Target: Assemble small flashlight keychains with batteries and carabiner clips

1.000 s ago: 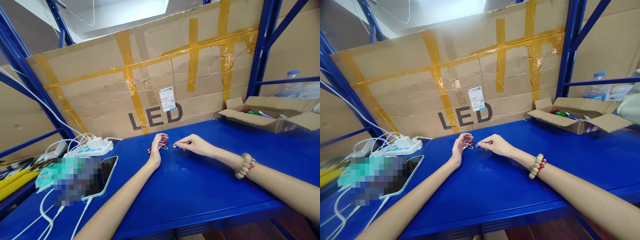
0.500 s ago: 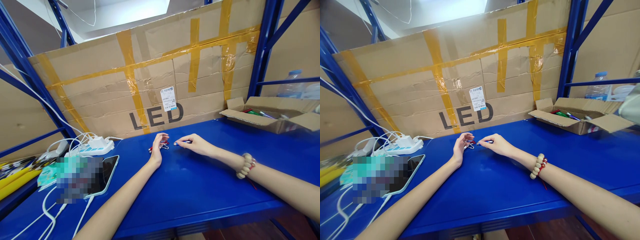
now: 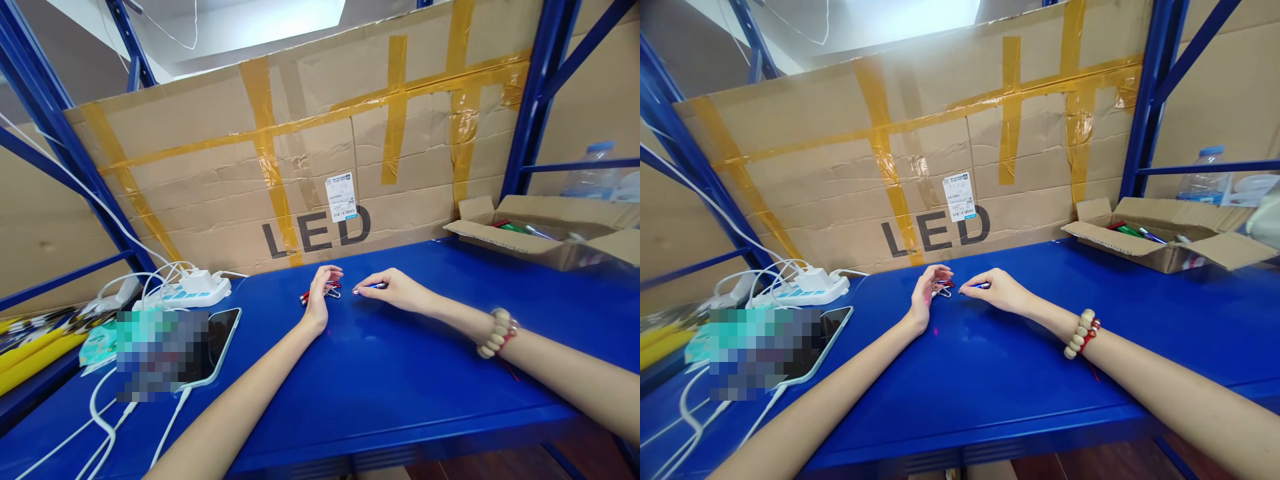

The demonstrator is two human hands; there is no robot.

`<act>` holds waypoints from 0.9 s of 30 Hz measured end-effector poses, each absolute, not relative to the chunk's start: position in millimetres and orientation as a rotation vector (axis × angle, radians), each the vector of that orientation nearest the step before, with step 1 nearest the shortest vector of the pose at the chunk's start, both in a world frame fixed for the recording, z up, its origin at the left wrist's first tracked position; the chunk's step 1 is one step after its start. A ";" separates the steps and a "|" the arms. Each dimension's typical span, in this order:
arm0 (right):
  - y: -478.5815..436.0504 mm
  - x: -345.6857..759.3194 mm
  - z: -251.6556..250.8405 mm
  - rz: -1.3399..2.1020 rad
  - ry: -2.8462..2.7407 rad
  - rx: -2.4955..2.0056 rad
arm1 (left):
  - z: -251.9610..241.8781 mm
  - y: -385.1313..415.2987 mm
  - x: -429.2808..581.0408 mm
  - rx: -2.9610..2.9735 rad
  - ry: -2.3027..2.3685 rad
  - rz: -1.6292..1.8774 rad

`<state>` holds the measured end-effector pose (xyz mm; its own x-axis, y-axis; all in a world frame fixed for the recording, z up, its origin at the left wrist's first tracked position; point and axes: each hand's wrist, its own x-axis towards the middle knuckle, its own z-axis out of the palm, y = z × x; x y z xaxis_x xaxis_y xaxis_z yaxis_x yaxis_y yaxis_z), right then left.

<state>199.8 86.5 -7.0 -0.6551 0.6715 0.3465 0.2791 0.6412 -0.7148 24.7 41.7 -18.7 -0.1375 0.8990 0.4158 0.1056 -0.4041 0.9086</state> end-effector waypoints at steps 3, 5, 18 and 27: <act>88.0 200.0 -7.9 0.843 -2.251 -0.745 | -18.8 41.7 24.7 1.502 1.144 1.605; 88.4 200.1 -8.0 0.846 -2.257 -0.739 | -19.0 42.0 24.5 1.503 1.137 1.603; 86.7 200.7 -4.3 0.756 -2.253 -0.851 | -19.9 42.6 24.0 1.504 1.153 1.605; 85.9 200.8 -6.0 0.794 -2.331 -0.758 | -21.1 41.1 25.2 1.493 1.128 1.625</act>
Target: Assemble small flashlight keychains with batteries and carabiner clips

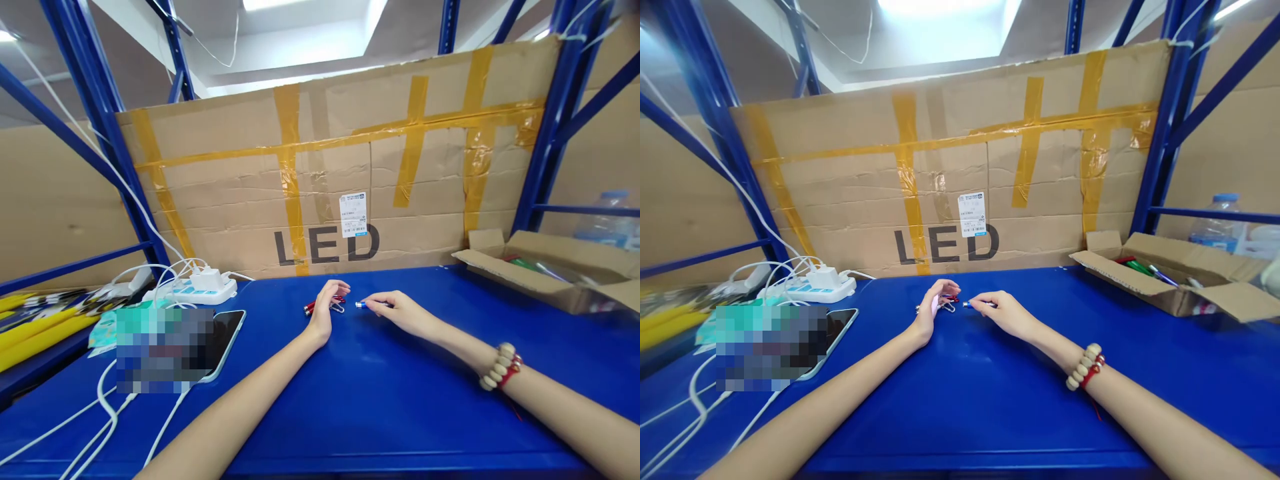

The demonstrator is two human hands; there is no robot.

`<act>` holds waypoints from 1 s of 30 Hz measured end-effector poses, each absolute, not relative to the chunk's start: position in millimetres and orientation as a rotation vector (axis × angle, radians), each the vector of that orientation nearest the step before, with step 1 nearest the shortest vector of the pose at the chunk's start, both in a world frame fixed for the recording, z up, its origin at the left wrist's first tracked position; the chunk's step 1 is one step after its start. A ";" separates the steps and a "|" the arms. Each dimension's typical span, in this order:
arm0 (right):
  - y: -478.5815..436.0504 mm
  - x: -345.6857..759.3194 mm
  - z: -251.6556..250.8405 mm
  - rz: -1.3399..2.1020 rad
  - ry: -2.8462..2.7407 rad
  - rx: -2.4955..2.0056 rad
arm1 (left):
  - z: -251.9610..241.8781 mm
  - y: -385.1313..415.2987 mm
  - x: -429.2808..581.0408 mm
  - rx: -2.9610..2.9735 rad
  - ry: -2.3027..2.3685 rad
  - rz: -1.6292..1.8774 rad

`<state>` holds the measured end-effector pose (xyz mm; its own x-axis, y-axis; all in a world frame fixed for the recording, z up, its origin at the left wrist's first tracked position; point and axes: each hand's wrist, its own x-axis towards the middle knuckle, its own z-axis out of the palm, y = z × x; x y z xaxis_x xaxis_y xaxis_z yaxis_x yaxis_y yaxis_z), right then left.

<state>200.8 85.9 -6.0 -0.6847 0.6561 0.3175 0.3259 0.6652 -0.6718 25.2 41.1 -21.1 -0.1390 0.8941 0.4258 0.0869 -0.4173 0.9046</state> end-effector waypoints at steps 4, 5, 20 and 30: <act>80.1 200.0 -1.7 0.877 -2.346 -0.715 | -21.6 39.1 25.5 1.528 1.098 1.635; 79.0 199.7 -0.9 0.876 -2.347 -0.719 | -21.7 38.7 25.3 1.538 1.096 1.635; 79.5 196.2 -5.7 0.789 -2.349 -0.834 | -19.4 32.9 26.3 1.627 1.120 1.624; 77.1 194.2 -6.0 0.737 -2.300 -0.820 | -18.7 33.4 27.6 1.674 1.307 1.609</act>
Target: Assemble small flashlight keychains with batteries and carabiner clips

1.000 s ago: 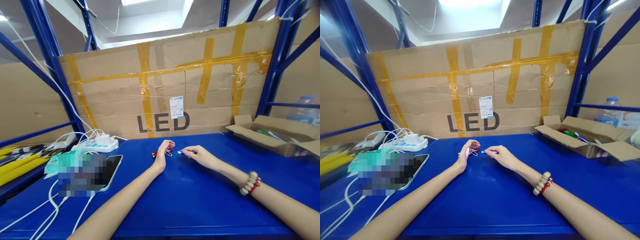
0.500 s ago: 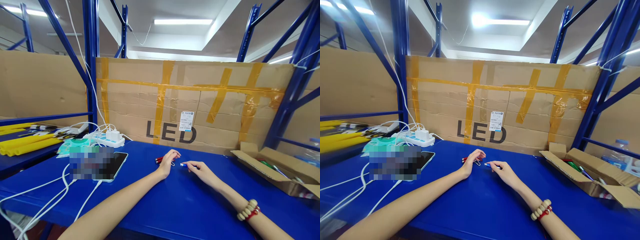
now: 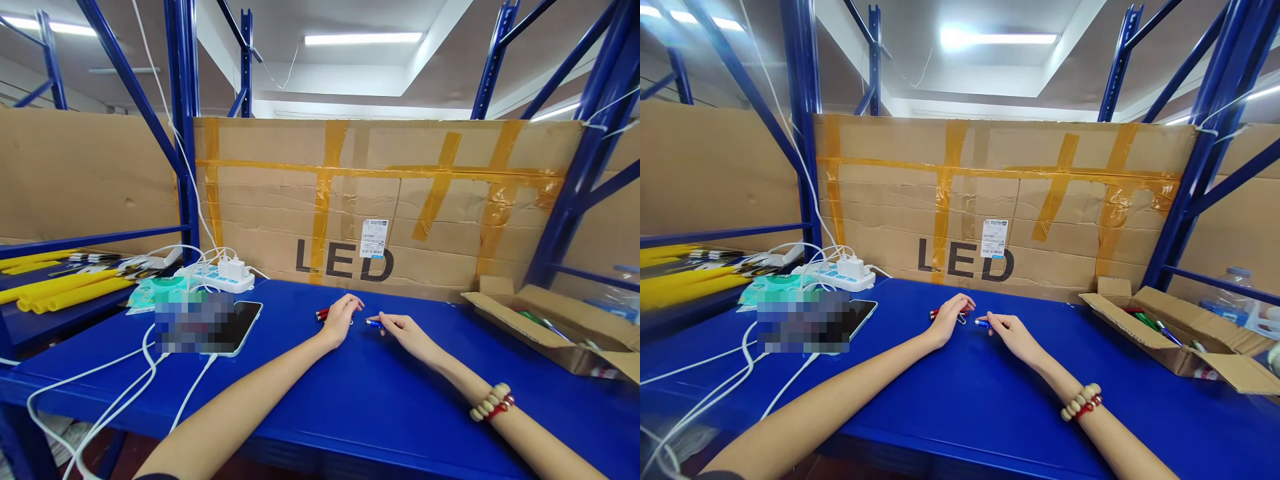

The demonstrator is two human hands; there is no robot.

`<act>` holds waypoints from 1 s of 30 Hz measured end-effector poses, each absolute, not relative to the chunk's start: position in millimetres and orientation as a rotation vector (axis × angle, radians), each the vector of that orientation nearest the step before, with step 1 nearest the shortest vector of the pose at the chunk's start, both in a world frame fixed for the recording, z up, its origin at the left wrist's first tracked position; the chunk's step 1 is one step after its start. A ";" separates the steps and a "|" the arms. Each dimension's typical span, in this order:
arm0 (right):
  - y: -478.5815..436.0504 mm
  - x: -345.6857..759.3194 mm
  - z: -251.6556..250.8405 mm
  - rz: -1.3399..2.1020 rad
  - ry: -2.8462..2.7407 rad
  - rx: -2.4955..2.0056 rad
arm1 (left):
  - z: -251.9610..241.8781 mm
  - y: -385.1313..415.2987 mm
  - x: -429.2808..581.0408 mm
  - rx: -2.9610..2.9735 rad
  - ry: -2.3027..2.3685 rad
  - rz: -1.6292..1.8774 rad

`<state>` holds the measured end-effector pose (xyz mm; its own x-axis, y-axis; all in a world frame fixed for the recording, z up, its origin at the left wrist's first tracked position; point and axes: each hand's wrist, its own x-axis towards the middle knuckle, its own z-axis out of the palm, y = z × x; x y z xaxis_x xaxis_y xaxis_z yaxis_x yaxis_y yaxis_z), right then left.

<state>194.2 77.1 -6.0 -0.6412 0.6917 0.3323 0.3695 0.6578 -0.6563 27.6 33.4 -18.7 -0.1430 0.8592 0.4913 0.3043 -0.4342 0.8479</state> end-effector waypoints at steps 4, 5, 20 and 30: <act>74.1 195.6 -4.3 0.718 -2.386 -0.757 | -15.0 35.4 15.2 1.919 1.768 1.508; 73.8 196.2 -4.3 0.693 -2.413 -0.734 | -13.1 36.1 9.5 1.937 1.852 1.490; 83.9 142.5 -1.7 0.233 -2.631 -0.442 | -11.6 46.5 -40.1 1.536 2.220 1.431; 119.0 93.4 -10.3 0.351 -2.789 -0.390 | -2.8 49.8 -41.3 1.403 2.294 1.459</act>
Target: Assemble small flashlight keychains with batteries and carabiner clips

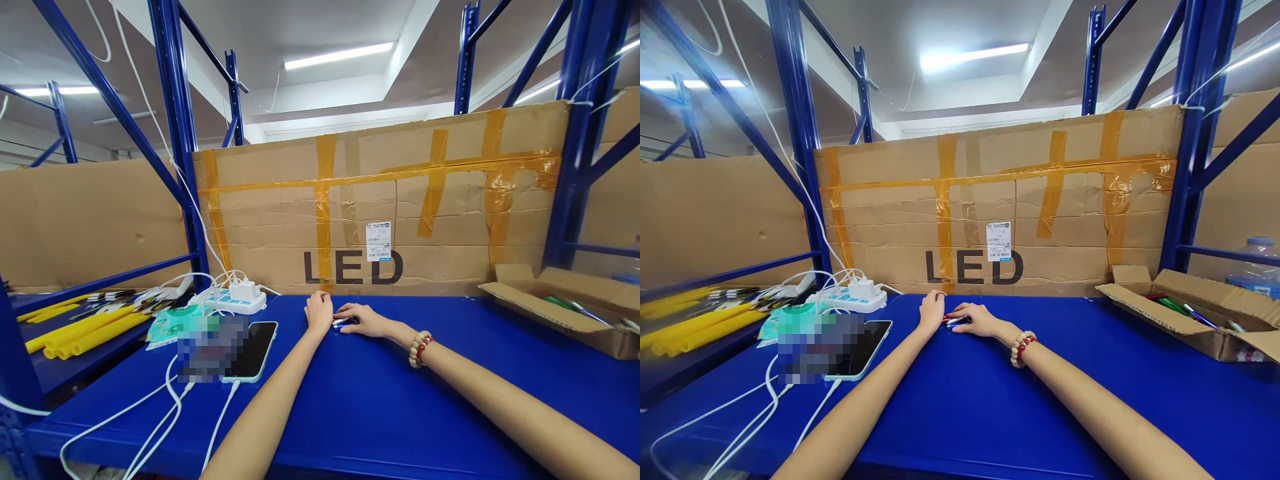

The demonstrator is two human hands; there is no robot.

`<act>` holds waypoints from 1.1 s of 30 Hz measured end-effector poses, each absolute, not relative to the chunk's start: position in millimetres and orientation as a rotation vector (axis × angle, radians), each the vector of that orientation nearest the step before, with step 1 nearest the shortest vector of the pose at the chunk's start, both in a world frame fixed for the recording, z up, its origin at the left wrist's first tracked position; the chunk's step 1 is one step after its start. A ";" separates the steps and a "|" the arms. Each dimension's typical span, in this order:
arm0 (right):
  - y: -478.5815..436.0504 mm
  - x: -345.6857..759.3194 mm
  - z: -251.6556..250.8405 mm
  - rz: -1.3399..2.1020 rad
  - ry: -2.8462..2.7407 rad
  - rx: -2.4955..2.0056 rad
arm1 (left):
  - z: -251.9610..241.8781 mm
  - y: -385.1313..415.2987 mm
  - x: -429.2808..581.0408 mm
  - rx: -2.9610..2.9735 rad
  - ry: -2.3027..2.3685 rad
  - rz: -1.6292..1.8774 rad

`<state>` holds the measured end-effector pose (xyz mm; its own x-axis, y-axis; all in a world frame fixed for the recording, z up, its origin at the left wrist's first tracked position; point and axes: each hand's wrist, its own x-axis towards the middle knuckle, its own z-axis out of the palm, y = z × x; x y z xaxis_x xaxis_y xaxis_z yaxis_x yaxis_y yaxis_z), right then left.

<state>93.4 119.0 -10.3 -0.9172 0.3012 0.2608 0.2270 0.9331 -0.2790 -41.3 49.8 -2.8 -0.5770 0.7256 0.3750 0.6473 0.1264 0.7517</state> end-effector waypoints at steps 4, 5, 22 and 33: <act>121.4 71.0 -19.0 0.315 -2.728 -0.360 | 0.6 50.2 -47.7 1.372 2.332 1.471; 121.6 65.9 -20.1 0.304 -2.724 -0.359 | 1.2 50.3 -50.0 1.370 2.345 1.464; 102.9 75.6 -9.9 -0.036 -2.577 -0.699 | -24.0 54.3 -74.4 1.860 2.400 0.742; 103.0 81.7 -22.0 0.142 -2.497 -0.566 | -24.5 56.3 -65.0 2.079 2.241 0.547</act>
<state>81.7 103.0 -22.0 -0.7484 0.4255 0.5088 0.3649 0.9047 -0.2198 -65.0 56.3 -24.5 -0.1034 0.9723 0.2096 0.9595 0.0419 0.2787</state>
